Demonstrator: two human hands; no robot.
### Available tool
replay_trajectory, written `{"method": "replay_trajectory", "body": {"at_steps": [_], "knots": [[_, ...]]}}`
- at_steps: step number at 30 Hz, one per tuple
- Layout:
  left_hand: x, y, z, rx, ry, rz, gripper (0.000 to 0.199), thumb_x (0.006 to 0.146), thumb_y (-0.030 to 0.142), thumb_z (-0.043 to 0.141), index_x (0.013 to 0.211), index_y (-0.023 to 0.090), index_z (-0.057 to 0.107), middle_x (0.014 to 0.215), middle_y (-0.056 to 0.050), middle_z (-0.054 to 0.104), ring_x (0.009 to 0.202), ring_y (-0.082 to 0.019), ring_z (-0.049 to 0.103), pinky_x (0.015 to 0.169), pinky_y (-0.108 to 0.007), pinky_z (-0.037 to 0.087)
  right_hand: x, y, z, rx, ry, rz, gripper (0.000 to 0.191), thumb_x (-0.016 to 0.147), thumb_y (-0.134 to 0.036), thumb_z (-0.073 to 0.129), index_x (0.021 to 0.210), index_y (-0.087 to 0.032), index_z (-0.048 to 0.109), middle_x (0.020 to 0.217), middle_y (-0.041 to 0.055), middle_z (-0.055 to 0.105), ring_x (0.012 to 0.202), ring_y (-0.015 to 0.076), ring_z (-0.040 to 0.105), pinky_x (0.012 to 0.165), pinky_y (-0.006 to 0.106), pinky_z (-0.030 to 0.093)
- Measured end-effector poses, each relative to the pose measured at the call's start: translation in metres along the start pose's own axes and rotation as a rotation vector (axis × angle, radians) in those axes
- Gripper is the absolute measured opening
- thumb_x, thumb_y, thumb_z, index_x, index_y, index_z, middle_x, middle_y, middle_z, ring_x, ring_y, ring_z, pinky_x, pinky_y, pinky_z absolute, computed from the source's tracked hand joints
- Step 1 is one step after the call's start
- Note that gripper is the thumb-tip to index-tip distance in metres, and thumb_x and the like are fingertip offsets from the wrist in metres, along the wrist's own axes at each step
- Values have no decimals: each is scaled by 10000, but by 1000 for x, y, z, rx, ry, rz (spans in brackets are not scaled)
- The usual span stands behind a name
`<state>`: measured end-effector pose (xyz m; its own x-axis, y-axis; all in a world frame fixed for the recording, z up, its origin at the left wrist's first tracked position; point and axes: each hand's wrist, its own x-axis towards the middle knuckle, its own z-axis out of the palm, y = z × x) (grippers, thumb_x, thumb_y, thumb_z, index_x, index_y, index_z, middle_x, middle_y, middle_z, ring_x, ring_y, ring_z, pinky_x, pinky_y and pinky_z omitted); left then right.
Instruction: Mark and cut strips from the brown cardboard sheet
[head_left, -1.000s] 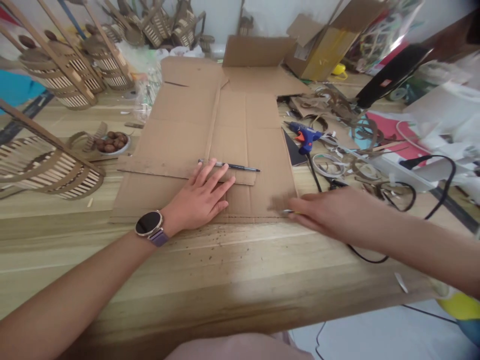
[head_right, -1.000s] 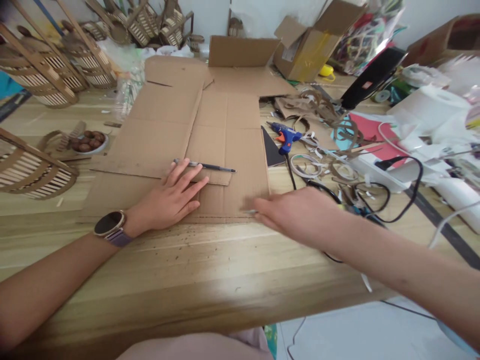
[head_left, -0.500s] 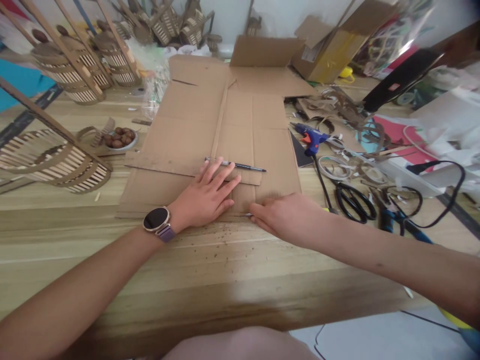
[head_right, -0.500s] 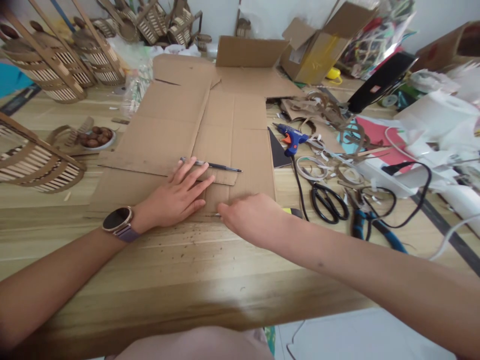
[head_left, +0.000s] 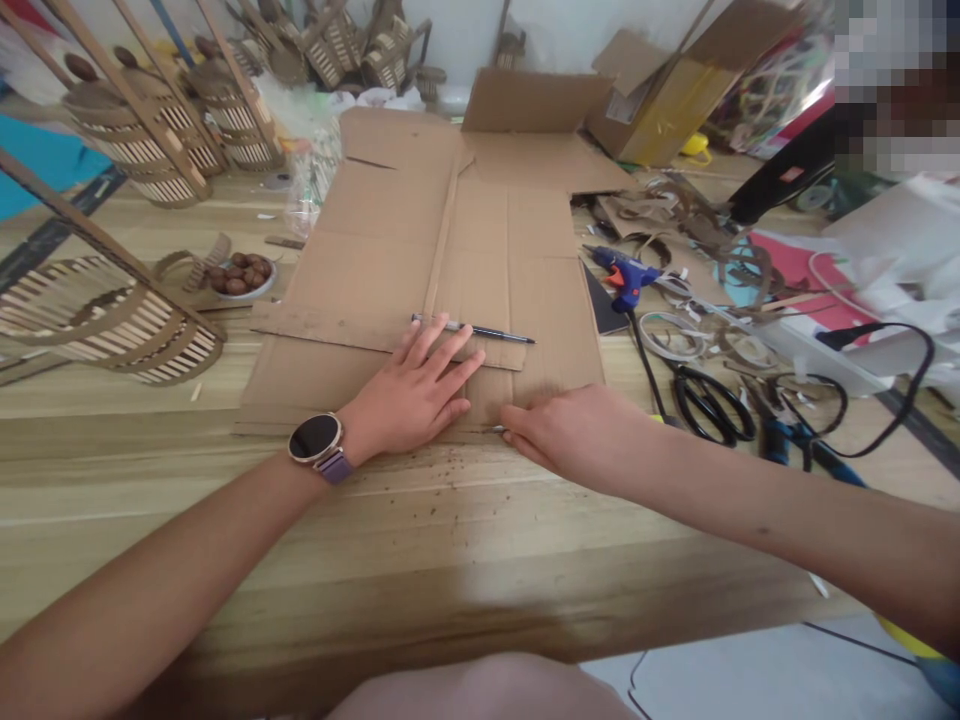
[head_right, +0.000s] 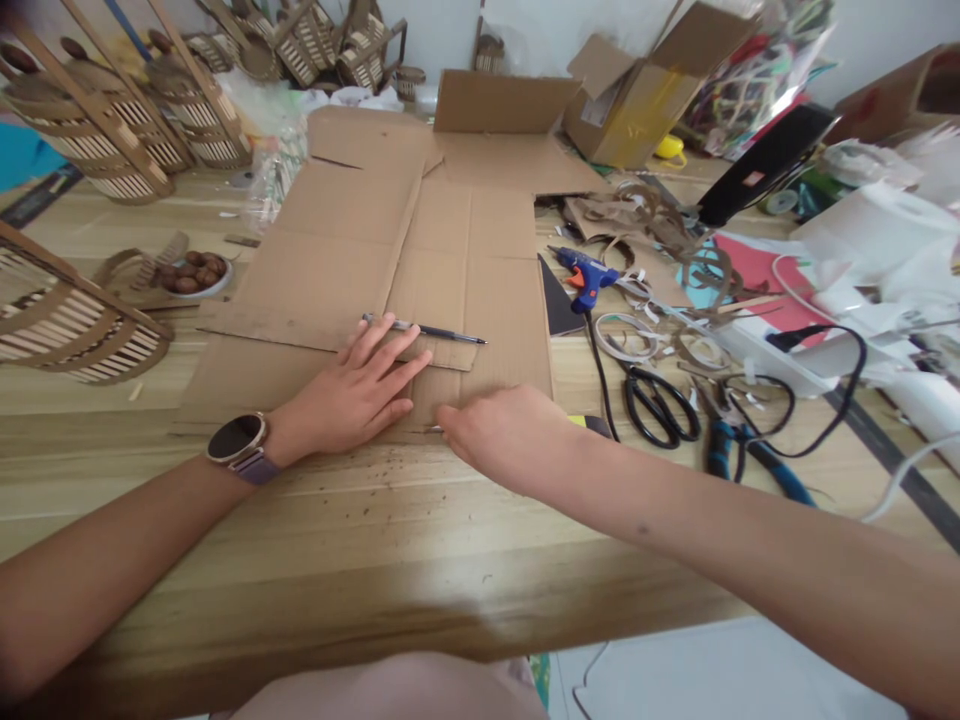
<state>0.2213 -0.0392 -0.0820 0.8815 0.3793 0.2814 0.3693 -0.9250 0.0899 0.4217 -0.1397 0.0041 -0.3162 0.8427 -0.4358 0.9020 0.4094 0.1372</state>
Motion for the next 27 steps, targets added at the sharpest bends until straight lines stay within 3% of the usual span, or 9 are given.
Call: {"method": "replay_trajectory", "body": {"at_steps": [5, 11, 16, 21, 24, 27], "knots": [[-1, -1, 0, -1, 8, 0, 542, 1054, 398, 403, 1516, 117, 435, 1630, -190, 318, 1540, -412, 151, 1225, -656, 175, -4, -1, 0, -120, 9, -37, 202, 901, -74, 547, 1015, -197, 660, 736, 54, 705, 646, 195, 685, 477, 266, 197], [-2, -3, 0, -14, 1, 10, 534, 1050, 382, 419, 1517, 123, 436, 1629, -179, 322, 1542, -405, 142, 1234, -642, 167, -23, 18, 8, -177, -37, -1, 209, 915, -76, 535, 1030, -213, 642, 687, 33, 686, 634, 203, 688, 463, 282, 142], [-3, -4, 1, -19, 9, 10, 529, 1046, 372, 434, 1525, 148, 432, 1624, -169, 333, 1545, -398, 133, 1233, -647, 165, -42, 40, 25, -203, -64, 14, 291, 886, -45, 517, 1090, -215, 636, 694, 29, 689, 583, 188, 663, 465, 284, 172], [-3, -4, 1, -14, -1, 7, 526, 1049, 368, 424, 1520, 136, 439, 1625, -175, 325, 1544, -399, 135, 1237, -637, 161, -61, 62, 43, -214, -49, 56, 284, 932, -104, 496, 1146, -236, 626, 721, 39, 693, 585, 205, 657, 476, 300, 153], [-3, -4, 1, -9, -4, 8, 526, 1051, 379, 416, 1519, 141, 440, 1626, -173, 325, 1547, -395, 126, 1236, -642, 160, -67, 70, 48, -184, -83, 92, 207, 1011, -247, 464, 1131, -243, 632, 739, 42, 695, 616, 214, 672, 487, 305, 115], [-4, -5, 1, 3, 0, 12, 525, 1055, 382, 403, 1520, 139, 437, 1625, -171, 327, 1547, -394, 124, 1234, -644, 160, -69, 76, 54, -153, -93, 99, 256, 1044, -345, 414, 1113, -247, 641, 781, 46, 706, 665, 224, 688, 502, 302, 107]]}}
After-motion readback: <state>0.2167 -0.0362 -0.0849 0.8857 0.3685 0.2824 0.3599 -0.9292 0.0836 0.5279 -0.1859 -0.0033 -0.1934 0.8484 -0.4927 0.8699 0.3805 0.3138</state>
